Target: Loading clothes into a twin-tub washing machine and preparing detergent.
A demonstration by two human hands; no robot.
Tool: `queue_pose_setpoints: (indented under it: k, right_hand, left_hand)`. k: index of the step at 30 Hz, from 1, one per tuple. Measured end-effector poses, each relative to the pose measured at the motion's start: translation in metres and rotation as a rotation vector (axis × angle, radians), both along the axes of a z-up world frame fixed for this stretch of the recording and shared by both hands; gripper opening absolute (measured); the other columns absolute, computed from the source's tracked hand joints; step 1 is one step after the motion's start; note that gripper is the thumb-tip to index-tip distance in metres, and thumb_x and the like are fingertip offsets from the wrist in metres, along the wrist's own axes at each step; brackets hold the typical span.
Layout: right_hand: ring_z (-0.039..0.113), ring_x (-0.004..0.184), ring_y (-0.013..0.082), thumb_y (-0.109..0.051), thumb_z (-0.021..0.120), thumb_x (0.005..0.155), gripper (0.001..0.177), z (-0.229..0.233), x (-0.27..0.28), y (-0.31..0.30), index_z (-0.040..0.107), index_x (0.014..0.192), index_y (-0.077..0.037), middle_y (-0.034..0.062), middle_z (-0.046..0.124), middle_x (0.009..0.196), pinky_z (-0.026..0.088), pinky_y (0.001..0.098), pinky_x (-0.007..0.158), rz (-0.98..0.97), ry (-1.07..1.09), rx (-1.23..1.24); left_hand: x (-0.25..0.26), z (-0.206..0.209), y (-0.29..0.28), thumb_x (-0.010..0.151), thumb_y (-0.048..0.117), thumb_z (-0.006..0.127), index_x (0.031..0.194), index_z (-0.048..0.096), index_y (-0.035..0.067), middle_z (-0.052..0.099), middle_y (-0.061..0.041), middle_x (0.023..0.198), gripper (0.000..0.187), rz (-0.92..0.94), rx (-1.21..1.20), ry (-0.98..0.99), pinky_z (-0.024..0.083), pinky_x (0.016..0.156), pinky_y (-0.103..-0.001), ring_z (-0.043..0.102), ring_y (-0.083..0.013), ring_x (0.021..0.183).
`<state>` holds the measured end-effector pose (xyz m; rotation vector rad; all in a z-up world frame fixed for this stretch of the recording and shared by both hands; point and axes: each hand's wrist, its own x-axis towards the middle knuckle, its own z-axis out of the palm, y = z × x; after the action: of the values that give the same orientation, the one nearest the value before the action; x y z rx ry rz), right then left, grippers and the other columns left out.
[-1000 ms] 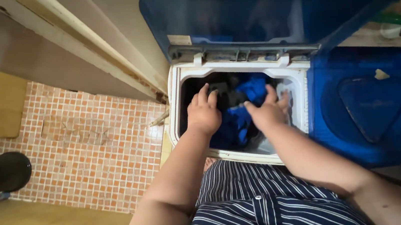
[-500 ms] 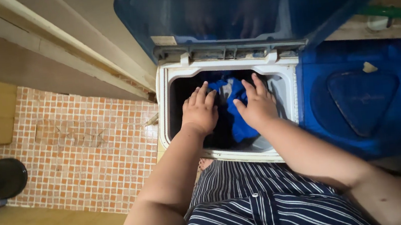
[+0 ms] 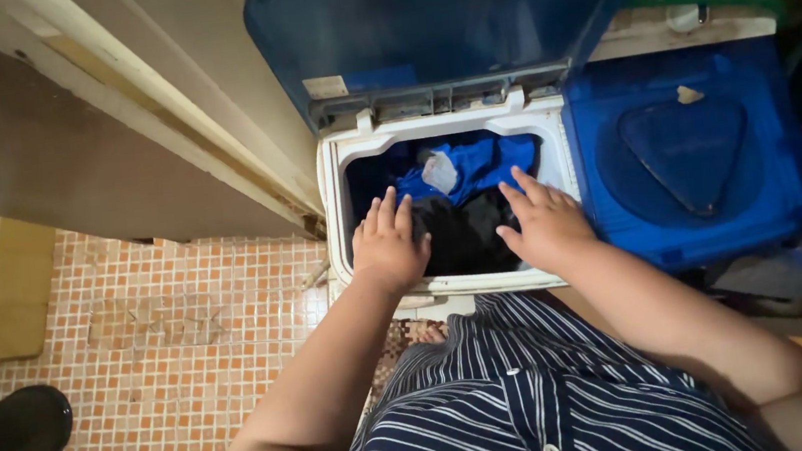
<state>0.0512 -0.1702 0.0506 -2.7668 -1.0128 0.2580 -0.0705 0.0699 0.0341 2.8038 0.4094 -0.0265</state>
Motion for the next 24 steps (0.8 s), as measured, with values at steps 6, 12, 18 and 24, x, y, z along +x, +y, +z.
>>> queue_pose_setpoints:
  k: [6, 12, 18, 24]
  right_hand:
    - [0.04, 0.143, 0.0326, -0.049, 0.064, 0.089, 0.071, -0.013, -0.02, -0.009, 0.047, 0.15, -0.018, 0.0067, 0.03, 0.165, 0.032, 0.0469, 0.117, -0.105, 0.015, -0.024]
    - [0.039, 0.144, 0.031, -0.05, 0.062, 0.091, 0.07, -0.015, -0.021, -0.011, 0.049, 0.15, -0.016, 0.0051, 0.031, 0.165, 0.03, 0.0465, 0.117, -0.12, 0.005, 0.003]
    - [0.039, 0.144, 0.0298, -0.049, 0.062, 0.09, 0.069, -0.011, -0.023, -0.01, 0.049, 0.15, -0.015, 0.0044, 0.031, 0.166, 0.029, 0.0458, 0.118, -0.093, 0.018, -0.034]
    - [0.04, 0.143, 0.0296, -0.048, 0.061, 0.091, 0.068, -0.015, -0.023, -0.012, 0.051, 0.149, -0.013, 0.0057, 0.034, 0.164, 0.029, 0.0447, 0.119, -0.072, 0.001, -0.063]
  left_hand:
    - [-0.012, -0.009, -0.002, 0.094, 0.048, 0.055, 0.156, 0.038, 0.014, 0.028, -0.013, 0.166, 0.073, -0.01, 0.02, -0.041, 0.024, 0.12, -0.051, 0.025, -0.034, 0.153]
    - [-0.01, 0.0, -0.003, 0.095, 0.051, 0.049, 0.157, 0.035, 0.016, 0.025, -0.009, 0.167, 0.073, 0.003, 0.006, 0.086, 0.021, 0.121, -0.05, 0.02, -0.0306, 0.154]
    - [-0.009, 0.001, -0.003, 0.092, 0.052, 0.052, 0.158, 0.033, 0.016, 0.022, -0.009, 0.168, 0.077, 0.006, 0.029, 0.15, 0.02, 0.122, -0.049, 0.018, -0.0315, 0.155]
    - [-0.008, 0.007, -0.003, 0.091, 0.053, 0.053, 0.159, 0.03, 0.018, 0.02, -0.008, 0.169, 0.08, 0.007, 0.019, 0.208, 0.019, 0.122, -0.049, 0.016, -0.0306, 0.155]
